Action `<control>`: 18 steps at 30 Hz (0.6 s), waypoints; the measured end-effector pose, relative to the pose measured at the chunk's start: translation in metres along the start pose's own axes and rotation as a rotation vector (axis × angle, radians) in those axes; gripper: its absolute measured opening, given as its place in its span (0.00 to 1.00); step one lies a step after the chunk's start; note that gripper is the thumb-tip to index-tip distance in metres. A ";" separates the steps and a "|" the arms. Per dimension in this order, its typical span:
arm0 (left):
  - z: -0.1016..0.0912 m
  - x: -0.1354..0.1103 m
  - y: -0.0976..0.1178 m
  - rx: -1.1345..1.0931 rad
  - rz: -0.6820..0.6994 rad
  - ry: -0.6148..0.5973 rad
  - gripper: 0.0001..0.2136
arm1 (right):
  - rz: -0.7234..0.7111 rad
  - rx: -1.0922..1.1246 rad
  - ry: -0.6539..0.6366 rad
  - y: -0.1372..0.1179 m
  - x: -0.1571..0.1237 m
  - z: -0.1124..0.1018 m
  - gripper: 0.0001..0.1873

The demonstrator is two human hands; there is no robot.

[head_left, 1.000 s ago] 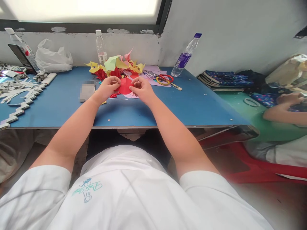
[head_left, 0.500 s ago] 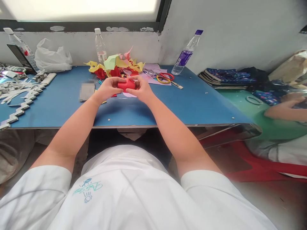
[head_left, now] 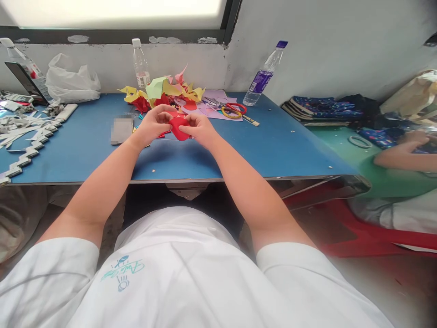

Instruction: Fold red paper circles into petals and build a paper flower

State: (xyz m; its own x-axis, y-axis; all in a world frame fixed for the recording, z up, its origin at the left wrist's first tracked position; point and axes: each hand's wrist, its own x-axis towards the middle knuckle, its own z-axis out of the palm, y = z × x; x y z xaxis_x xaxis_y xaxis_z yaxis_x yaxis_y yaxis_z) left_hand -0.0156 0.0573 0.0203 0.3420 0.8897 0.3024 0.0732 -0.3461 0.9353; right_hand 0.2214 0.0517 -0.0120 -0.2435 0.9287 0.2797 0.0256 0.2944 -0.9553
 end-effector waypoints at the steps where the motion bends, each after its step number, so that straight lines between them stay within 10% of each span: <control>1: 0.000 0.001 -0.001 -0.001 0.003 0.018 0.26 | 0.013 -0.016 -0.003 0.001 -0.001 0.000 0.25; 18: -0.002 -0.002 -0.001 -0.120 -0.209 0.005 0.23 | -0.113 0.134 0.064 0.020 0.015 -0.008 0.46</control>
State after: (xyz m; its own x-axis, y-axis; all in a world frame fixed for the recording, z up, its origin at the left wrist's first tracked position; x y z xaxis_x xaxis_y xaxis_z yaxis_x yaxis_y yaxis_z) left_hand -0.0186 0.0563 0.0195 0.3260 0.9400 0.1005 0.0300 -0.1165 0.9927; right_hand 0.2264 0.0729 -0.0264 -0.1753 0.9050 0.3876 -0.1291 0.3691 -0.9204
